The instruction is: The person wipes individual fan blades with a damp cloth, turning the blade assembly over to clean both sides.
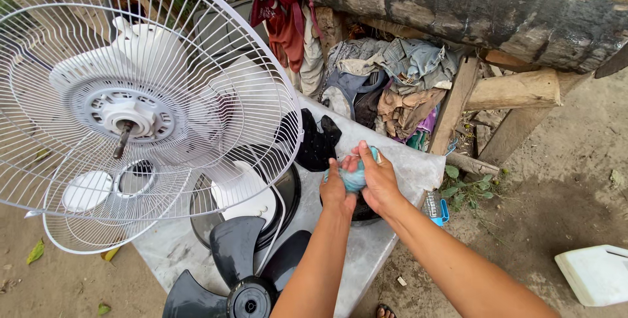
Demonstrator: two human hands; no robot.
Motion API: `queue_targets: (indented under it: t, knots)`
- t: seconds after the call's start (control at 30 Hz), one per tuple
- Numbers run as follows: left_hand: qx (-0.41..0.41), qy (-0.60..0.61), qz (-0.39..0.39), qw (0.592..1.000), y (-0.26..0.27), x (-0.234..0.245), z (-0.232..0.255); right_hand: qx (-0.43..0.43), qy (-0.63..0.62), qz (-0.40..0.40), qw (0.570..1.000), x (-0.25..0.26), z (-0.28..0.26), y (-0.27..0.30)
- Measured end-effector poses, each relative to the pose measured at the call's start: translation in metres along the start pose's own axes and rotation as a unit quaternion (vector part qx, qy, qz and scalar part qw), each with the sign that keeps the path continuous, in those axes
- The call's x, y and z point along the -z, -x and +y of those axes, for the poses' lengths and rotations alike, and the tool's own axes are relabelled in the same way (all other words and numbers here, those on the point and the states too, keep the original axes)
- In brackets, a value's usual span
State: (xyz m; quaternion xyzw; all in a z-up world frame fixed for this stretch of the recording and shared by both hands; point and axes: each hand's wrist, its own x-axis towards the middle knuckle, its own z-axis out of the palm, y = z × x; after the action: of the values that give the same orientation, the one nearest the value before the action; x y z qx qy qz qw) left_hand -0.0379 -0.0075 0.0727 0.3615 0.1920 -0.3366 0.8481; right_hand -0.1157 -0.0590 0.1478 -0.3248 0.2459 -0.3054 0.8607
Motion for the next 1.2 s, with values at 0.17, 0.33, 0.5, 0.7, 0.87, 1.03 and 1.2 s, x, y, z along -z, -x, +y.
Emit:
queue_targets:
  t: [0.17, 0.33, 0.5, 0.7, 0.87, 1.03, 1.2]
  knots:
    - [0.217, 0.061, -0.159, 0.961, -0.084, 0.028, -0.010, 0.028, 0.101, -0.091, 0.990, -0.003, -0.013, 0.000]
    - [0.311, -0.188, -0.184, 0.913, -0.060, -0.008, 0.035, -0.038, 0.283, -0.127, 0.950, -0.007, -0.009, 0.007]
    - [0.424, -0.402, -0.307, 0.751, -0.040, -0.043, 0.053, 0.391, 0.525, -0.374, 0.657, -0.010, -0.027, 0.035]
    - [0.243, -0.714, -0.343, 0.559, -0.060, -0.046, 0.025, 0.276, 0.711, -0.441, 0.473, -0.015, -0.011, 0.039]
    - [-0.059, -0.891, -0.381, 0.238, -0.078, -0.037, -0.017, 0.379, 0.632, -0.431, 0.522, -0.004, 0.022, 0.015]
    - [-0.039, -0.890, -0.374, 0.258, -0.077, -0.039, -0.016, 0.377, 0.643, -0.455, 0.487, -0.007, 0.032, 0.004]
    - [0.212, -0.539, -0.598, 0.554, -0.059, -0.054, 0.069, 0.127, 0.554, -0.296, 0.768, -0.025, -0.001, -0.003]
